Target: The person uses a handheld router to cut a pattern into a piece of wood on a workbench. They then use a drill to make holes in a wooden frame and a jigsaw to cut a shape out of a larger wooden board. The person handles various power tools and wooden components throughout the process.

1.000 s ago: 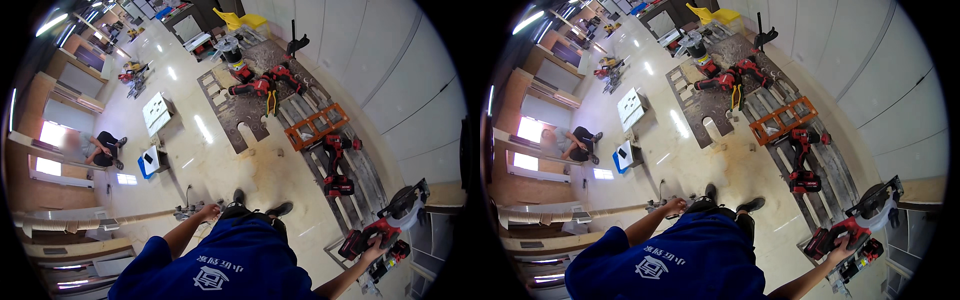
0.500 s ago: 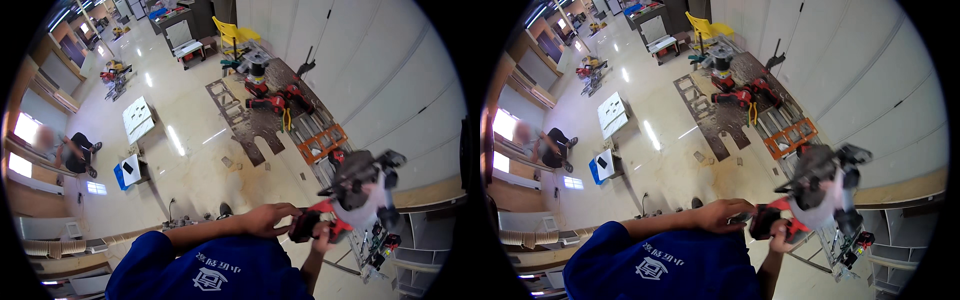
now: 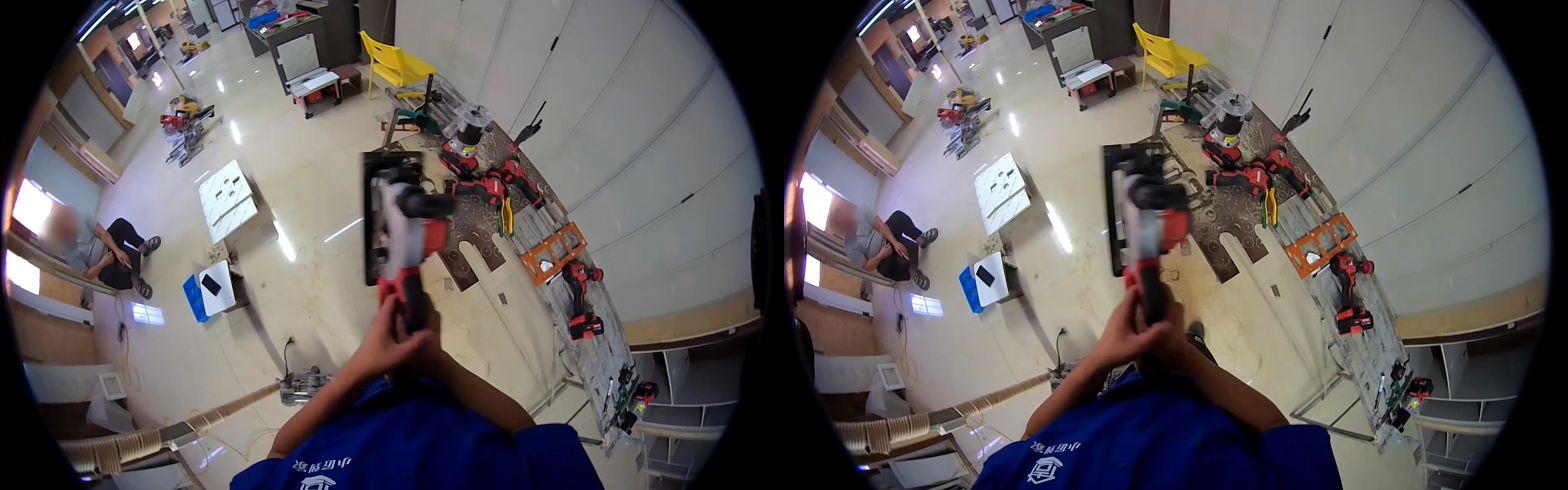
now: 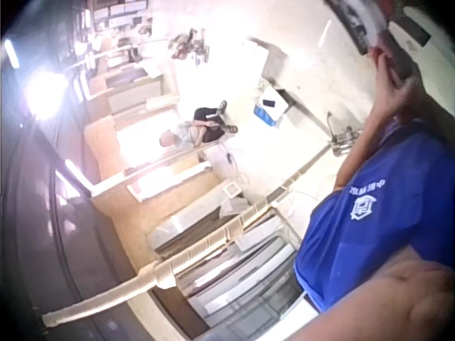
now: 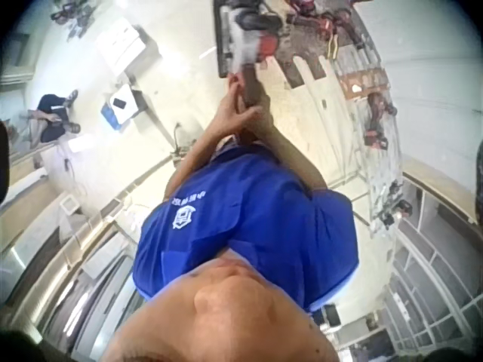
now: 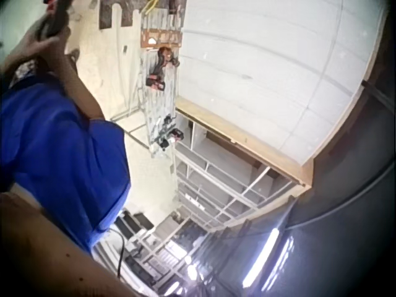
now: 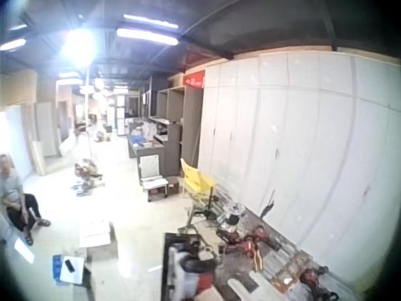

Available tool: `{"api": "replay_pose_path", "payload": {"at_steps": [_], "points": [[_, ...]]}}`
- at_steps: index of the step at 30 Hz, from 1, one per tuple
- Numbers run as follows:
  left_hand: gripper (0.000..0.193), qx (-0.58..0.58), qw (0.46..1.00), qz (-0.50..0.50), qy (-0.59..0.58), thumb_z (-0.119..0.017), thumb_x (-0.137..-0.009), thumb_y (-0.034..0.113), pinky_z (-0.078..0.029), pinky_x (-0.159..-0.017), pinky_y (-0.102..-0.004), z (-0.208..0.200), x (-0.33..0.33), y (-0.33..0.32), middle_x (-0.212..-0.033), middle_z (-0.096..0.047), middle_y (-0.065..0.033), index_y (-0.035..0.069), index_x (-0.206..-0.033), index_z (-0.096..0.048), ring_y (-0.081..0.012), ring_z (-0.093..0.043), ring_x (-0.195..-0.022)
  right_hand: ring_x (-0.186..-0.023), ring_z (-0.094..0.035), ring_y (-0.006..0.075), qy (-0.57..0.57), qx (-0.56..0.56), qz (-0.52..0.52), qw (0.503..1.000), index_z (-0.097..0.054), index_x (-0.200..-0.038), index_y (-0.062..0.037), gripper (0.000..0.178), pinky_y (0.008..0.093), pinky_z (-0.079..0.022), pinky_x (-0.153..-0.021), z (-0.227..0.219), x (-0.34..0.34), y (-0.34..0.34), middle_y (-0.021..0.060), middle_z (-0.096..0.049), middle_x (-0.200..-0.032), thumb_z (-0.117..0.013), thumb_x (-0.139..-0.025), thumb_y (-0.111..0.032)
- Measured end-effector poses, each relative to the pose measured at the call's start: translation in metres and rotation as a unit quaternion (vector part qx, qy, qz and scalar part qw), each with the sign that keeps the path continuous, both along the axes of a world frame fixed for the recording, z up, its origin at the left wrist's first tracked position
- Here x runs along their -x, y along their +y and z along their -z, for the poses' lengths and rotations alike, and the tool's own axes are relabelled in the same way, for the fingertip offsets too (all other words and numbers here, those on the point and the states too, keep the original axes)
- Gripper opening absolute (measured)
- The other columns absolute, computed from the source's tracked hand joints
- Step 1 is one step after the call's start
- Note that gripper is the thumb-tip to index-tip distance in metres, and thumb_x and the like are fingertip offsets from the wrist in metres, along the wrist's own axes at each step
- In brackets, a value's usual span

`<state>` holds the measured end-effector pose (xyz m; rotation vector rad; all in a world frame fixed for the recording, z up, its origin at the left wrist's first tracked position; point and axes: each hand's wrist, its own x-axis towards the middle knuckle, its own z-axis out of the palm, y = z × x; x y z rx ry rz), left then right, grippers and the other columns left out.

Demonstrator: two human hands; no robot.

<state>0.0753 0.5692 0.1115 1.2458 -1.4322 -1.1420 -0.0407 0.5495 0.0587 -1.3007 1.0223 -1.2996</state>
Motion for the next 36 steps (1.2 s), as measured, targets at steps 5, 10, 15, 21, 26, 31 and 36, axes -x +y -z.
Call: {"api": "replay_pose_path", "payload": {"at_steps": [5, 10, 15, 21, 26, 31, 36], "points": [[0.033, -0.050, 0.993, -0.052, 0.096, -0.079, -0.080, 0.008, -0.054, -0.082, -0.0305, -0.016, -0.048, -0.038, -0.094, -0.068, -0.0049, 0.003, -0.108, -0.062, -0.0130, -0.065, -0.089, -0.085, -0.069, 0.0353, 0.022, 0.150, -0.082, 0.985, -0.061, -0.106, 0.0022, 0.041, 0.0431, -0.055, -0.073, -0.013, -0.050, -0.026, 0.0213, -0.065, -0.089, -0.082, -0.079, -0.020], [0.030, -0.053, 0.992, -0.048, 0.105, -0.068, -0.079, 0.003, -0.053, -0.087, -0.0304, -0.024, -0.091, -0.085, -0.096, -0.068, -0.0067, -0.001, -0.108, -0.062, -0.0151, -0.066, -0.091, -0.105, -0.065, 0.0473, 0.081, 0.156, -0.286, 0.942, -0.041, -0.149, 0.0048, 0.082, 0.0479, -0.055, -0.092, -0.044, -0.041, -0.084, 0.0274, -0.066, -0.114, -0.079, -0.082, -0.023], [0.034, -0.105, 0.978, -0.040, 0.176, -0.066, -0.079, 0.000, -0.055, -0.076, -0.0302, -0.029, -0.126, -0.157, -0.104, -0.065, -0.0082, -0.001, -0.112, -0.061, -0.0156, -0.066, -0.080, -0.091, -0.072, 0.0343, 0.227, 0.220, -0.324, 0.891, -0.051, -0.145, 0.0005, 0.064, 0.0422, -0.057, -0.084, -0.055, -0.020, -0.156, 0.0199, -0.073, -0.104, -0.073, -0.088, -0.016], [0.024, -0.202, 0.975, -0.082, 0.044, -0.070, -0.084, 0.001, -0.044, -0.055, -0.0257, -0.017, -0.166, -0.216, -0.071, -0.057, 0.0009, 0.003, -0.106, -0.062, -0.0087, -0.056, -0.058, -0.084, -0.076, 0.0277, 0.108, 0.162, -0.158, 0.968, -0.072, -0.109, -0.0027, 0.020, 0.0359, -0.060, -0.077, -0.020, -0.019, -0.252, 0.0130, -0.076, -0.094, -0.069, -0.090, -0.004], [0.033, -0.251, 0.964, -0.010, -0.086, -0.068, -0.078, 0.004, -0.048, -0.064, -0.0274, 0.012, -0.193, -0.239, -0.079, -0.062, -0.0013, 0.003, -0.111, -0.065, -0.0099, -0.058, -0.068, -0.099, -0.072, 0.0295, 0.085, 0.070, -0.058, 0.992, -0.066, -0.120, -0.0016, 0.037, 0.0405, -0.057, -0.089, -0.020, -0.018, -0.335, 0.0166, -0.073, -0.110, -0.077, -0.088, -0.016], [0.048, -0.254, 0.954, 0.103, -0.122, -0.067, -0.077, 0.006, -0.052, -0.074, -0.0308, 0.033, -0.203, -0.270, -0.087, -0.066, -0.0056, 0.001, -0.124, -0.064, -0.0138, -0.062, -0.080, -0.097, -0.073, 0.0364, 0.312, -0.087, -0.162, 0.932, -0.061, -0.125, 0.0031, 0.058, 0.0439, -0.057, -0.086, -0.009, -0.053, -0.362, 0.0234, -0.073, -0.103, -0.077, -0.088, -0.038], [0.046, -0.212, 0.944, 0.213, -0.136, -0.072, -0.077, 0.017, -0.053, -0.077, -0.0401, 0.076, -0.230, -0.291, -0.089, -0.068, -0.0183, 0.000, -0.119, -0.063, -0.0290, -0.068, -0.082, -0.092, -0.072, 0.0459, 0.311, -0.185, -0.063, 0.930, -0.067, -0.103, 0.0040, 0.057, 0.0497, -0.058, -0.081, 0.028, -0.066, -0.345, 0.0277, -0.073, -0.093, -0.071, -0.090, -0.052]]}}
